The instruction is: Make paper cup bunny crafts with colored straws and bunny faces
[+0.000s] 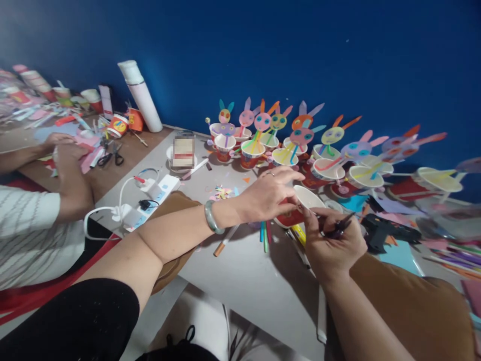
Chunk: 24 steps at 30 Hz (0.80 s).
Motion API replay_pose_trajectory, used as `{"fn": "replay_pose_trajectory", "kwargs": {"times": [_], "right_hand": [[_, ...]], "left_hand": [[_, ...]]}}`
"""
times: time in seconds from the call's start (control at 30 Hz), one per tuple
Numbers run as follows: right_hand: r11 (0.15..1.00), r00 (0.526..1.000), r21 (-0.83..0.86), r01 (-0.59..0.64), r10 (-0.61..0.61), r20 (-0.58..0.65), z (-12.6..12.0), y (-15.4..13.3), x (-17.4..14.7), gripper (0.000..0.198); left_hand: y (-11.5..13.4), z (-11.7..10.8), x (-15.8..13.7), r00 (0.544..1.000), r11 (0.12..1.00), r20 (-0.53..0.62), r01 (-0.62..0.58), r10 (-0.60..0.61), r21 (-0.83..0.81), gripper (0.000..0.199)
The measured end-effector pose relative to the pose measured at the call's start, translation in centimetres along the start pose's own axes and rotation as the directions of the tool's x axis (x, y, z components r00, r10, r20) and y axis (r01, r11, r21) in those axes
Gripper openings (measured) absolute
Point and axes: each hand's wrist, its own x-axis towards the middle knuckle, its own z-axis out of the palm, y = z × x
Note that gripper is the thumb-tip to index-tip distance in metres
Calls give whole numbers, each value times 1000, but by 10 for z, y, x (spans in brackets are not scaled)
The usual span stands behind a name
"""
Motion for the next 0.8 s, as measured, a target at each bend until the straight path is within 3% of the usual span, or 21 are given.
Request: {"fn": "replay_pose_trajectory", "kwargs": {"times": [0.4,0.63,0.8], "right_hand": [[994,993,17,112,-111,-35,3,9,4,49],[998,998,26,51,-50,-38,1,10,6,50],[1000,997,1,28,-28,-68,2,14,3,53]], "left_hand": [[-2,-1,2,996,999,83,-37,35,16,27],[-2,-4,2,994,999,108,16,-21,50,26],[-1,-8,1,989,999,146,13,-17,29,36]]}}
